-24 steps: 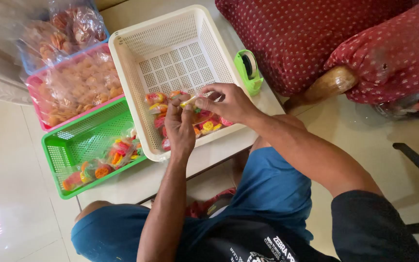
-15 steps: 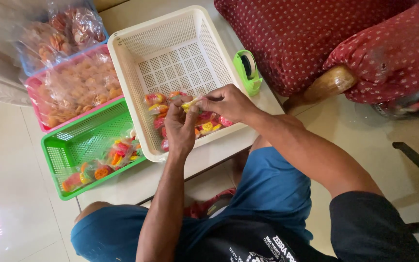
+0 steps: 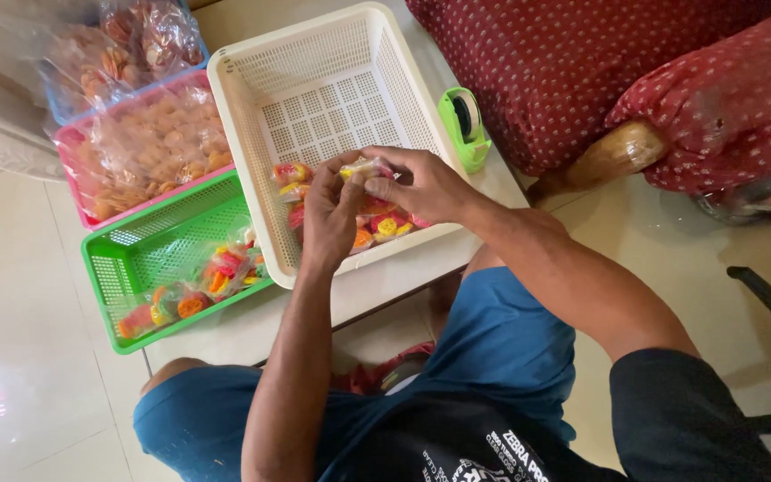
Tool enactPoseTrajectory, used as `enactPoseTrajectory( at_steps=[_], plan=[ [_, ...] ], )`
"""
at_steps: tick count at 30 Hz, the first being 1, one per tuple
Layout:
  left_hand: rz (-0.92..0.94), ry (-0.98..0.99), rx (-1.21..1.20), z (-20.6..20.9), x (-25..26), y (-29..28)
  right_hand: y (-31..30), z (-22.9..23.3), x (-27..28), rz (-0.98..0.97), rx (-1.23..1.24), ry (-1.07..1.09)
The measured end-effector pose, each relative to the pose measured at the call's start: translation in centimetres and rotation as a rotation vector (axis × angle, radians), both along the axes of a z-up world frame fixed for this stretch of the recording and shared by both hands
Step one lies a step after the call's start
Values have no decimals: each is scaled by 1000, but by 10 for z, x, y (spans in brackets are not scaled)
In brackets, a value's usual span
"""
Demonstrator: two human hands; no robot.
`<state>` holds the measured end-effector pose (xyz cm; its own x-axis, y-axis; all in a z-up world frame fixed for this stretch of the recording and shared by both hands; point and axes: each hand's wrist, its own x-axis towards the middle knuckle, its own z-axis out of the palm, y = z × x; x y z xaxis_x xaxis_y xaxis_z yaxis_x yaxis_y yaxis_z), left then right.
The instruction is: Packaging candies into small plastic bags and sealing them with a tape dispenser
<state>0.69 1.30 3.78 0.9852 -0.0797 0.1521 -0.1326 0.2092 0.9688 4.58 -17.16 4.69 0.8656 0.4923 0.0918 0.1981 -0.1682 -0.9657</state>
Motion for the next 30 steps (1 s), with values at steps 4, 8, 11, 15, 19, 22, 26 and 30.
enactPoseTrajectory(
  at_steps=[4, 8, 11, 15, 19, 22, 26, 30],
  plan=[
    [-7, -21, 58, 15, -5, -2, -1, -4, 1, -7, 19, -3],
    [-9, -35, 50, -9, 5, 0, -3, -14, 6, -20, 40, 6],
    [-7, -42, 67, -7, 2, -2, -4, -21, 10, -27, 42, 22],
    [-40, -24, 89, -31, 11, 4, -6, -17, 9, -25, -10, 28],
    [-180, 24, 93, -37, 17, 14, -10, -15, 14, -2, -30, 11],
    [-240, 40, 140, -54, 26, 21, -9, -16, 18, 31, -22, 28],
    [-260, 11, 184, -33, 26, 16, -8, -15, 18, 4, -30, -34],
    [-265, -45, 196, -16, 24, 14, -12, -20, 25, 52, -38, -23]
  ],
)
